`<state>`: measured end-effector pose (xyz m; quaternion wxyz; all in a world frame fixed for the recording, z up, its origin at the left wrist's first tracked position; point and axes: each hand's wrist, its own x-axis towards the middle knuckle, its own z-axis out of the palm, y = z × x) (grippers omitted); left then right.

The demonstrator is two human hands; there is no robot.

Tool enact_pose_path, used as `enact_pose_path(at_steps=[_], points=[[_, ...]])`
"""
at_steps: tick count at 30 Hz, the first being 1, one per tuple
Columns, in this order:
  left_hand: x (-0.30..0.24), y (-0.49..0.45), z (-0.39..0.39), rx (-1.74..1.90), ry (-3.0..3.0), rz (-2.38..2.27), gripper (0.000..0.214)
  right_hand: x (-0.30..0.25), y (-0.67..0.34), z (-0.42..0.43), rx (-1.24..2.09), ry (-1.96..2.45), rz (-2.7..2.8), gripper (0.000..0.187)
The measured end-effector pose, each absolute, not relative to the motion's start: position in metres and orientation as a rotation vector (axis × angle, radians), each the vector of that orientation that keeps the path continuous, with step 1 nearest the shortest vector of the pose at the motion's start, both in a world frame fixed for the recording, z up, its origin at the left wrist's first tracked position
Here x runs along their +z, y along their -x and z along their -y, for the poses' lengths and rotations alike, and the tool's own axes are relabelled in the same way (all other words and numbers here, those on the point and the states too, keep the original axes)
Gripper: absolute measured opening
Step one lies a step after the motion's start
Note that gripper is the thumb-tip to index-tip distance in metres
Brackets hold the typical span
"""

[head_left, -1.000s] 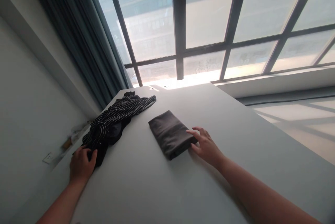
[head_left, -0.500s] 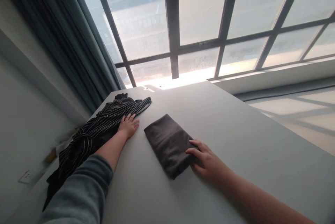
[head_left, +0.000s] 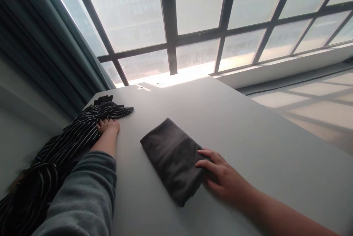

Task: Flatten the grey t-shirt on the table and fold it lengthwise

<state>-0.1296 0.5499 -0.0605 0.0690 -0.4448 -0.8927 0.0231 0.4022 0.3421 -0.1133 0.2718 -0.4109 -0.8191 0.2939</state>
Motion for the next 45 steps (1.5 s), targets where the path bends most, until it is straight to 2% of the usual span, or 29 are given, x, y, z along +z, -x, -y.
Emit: enact_pose_path(at_steps=[5,9,11,14,16,20,23,25,26,28,30,31,35,39,43,45], points=[[-0.081,0.076,-0.494,-0.093,1.560,2.653,0.066,-0.113,-0.402,-0.345,0.856,1.073,2.130,0.037],[-0.089,0.018,-0.433,-0.220,1.967,2.488,0.054,-0.111,-0.403,-0.350,0.932,1.086,2.006,0.026],[-0.090,-0.013,-0.403,-0.403,2.211,2.369,0.052,-0.107,-0.403,-0.350,0.954,1.093,1.940,0.023],[-0.084,-0.060,-0.359,-0.967,2.415,2.169,0.073,-0.100,-0.404,-0.345,0.980,1.129,1.854,0.026],[-0.077,-0.095,-0.327,-1.158,2.383,2.094,0.083,-0.095,-0.404,-0.339,1.019,1.147,1.772,0.029],[-0.064,-0.170,-0.265,-0.972,2.544,1.937,0.086,-0.085,-0.405,-0.328,1.227,1.017,1.600,0.034],[-0.060,-0.209,-0.241,-0.851,2.396,2.119,0.095,-0.082,-0.404,-0.323,1.232,0.711,1.651,0.028],[-0.055,-0.213,-0.240,-0.803,2.227,2.264,0.071,-0.084,-0.404,-0.321,1.163,0.527,1.741,0.025],[-0.051,-0.209,-0.242,-0.756,2.157,2.326,0.053,-0.086,-0.404,-0.320,1.143,0.474,1.780,0.030],[-0.042,-0.190,-0.247,-0.634,1.990,2.473,0.032,-0.090,-0.403,-0.319,1.141,0.451,1.866,0.056],[-0.034,-0.163,-0.246,-0.518,1.765,2.643,0.034,-0.092,-0.404,-0.318,1.118,0.502,2.012,0.081],[-0.032,-0.149,-0.242,-0.470,1.659,2.718,0.036,-0.093,-0.404,-0.318,1.083,0.539,2.110,0.082],[-0.033,-0.103,-0.215,-0.402,1.380,2.794,0.040,-0.090,-0.404,-0.317,0.899,0.529,2.429,0.061],[-0.039,-0.094,-0.201,-0.482,1.381,2.310,0.065,-0.092,-0.399,-0.318,0.821,0.544,2.433,0.044],[-0.050,-0.112,-0.212,-0.472,1.795,2.168,0.048,-0.090,-0.395,-0.317,0.927,0.682,2.279,0.019],[-0.056,-0.120,-0.217,-0.426,1.927,2.205,0.049,-0.088,-0.395,-0.318,1.039,0.762,2.147,0.021]])
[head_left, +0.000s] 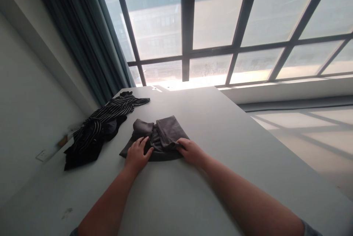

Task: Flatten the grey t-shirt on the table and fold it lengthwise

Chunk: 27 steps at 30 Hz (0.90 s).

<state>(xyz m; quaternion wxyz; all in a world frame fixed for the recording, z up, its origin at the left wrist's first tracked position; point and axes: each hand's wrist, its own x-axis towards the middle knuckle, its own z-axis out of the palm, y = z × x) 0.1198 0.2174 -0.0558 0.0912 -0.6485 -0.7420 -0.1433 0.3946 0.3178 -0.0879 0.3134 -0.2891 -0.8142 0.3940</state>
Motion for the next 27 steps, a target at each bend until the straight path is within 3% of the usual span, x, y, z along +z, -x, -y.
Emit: enact_pose_path(at_steps=[2,4,9,14,18,21,27], points=[[-0.058,-0.122,-0.219,-0.384,1.889,2.292,0.048,-0.090,-0.396,-0.324,1.150,0.851,1.893,0.030],[-0.057,-0.117,-0.219,-0.396,1.783,2.450,0.033,-0.096,-0.402,-0.337,1.169,0.930,1.584,0.039],[-0.045,-0.089,-0.217,-0.619,1.489,2.634,0.025,-0.113,-0.435,-0.379,0.828,1.322,1.185,0.056],[-0.039,-0.069,-0.215,-0.797,1.316,2.380,0.015,-0.108,-0.446,-0.387,0.518,1.455,1.661,0.056],[-0.042,-0.092,-0.212,-0.705,1.628,2.043,0.026,-0.098,-0.434,-0.372,0.533,1.562,2.024,0.054],[-0.046,-0.122,-0.209,-0.720,1.950,1.889,0.018,-0.088,-0.429,-0.363,0.561,1.660,2.071,0.058],[-0.050,-0.170,-0.223,-0.807,2.211,1.924,0.017,-0.062,-0.421,-0.338,0.566,1.584,2.261,0.031]])
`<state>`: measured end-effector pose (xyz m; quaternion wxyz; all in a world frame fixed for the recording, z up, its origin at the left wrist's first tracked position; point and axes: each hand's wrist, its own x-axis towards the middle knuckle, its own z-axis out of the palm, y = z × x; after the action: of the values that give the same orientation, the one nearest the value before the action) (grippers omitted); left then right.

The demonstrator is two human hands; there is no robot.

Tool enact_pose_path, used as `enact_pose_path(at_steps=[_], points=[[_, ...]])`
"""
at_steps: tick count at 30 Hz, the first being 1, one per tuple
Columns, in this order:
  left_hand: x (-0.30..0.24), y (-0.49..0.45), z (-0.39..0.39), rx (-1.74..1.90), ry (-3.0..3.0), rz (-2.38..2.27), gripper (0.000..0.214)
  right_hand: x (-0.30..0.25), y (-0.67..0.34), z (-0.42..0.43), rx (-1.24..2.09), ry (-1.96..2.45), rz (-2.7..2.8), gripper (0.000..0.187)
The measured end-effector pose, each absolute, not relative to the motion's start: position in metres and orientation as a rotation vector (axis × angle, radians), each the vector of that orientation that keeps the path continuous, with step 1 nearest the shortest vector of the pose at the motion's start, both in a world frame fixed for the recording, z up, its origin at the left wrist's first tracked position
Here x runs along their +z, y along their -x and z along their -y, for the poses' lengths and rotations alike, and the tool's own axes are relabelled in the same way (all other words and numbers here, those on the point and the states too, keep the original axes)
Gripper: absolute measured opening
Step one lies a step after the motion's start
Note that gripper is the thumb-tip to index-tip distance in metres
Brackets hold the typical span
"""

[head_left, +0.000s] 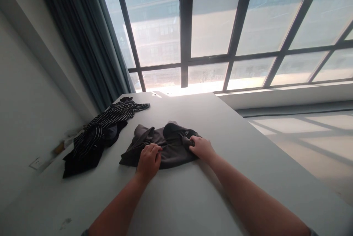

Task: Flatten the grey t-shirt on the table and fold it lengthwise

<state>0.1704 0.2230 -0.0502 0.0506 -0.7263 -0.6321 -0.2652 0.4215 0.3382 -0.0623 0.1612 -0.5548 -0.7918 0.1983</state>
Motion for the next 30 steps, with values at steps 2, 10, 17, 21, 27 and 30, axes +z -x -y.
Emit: enact_pose_path(at_steps=[2,10,17,21,27,30], points=[[-0.052,-0.185,-0.237,-0.943,2.167,2.081,0.021,-0.057,-0.418,-0.324,0.513,1.449,2.354,0.029],[-0.071,-0.210,-0.268,-0.952,2.497,2.033,0.039,-0.050,-0.422,-0.286,0.623,0.408,2.748,0.022],[-0.071,-0.204,-0.259,-0.760,2.506,2.084,0.032,-0.028,-0.423,-0.273,1.038,0.213,2.545,0.015],[-0.065,-0.206,-0.258,-0.767,2.488,2.121,0.024,-0.047,-0.420,-0.292,0.845,0.670,2.190,0.032],[-0.065,-0.215,-0.251,-0.771,2.447,2.126,0.018,-0.087,-0.419,-0.334,0.588,1.247,2.152,0.046],[-0.069,-0.217,-0.248,-0.826,2.423,2.131,0.025,-0.087,-0.420,-0.339,0.714,1.237,2.153,0.023]])
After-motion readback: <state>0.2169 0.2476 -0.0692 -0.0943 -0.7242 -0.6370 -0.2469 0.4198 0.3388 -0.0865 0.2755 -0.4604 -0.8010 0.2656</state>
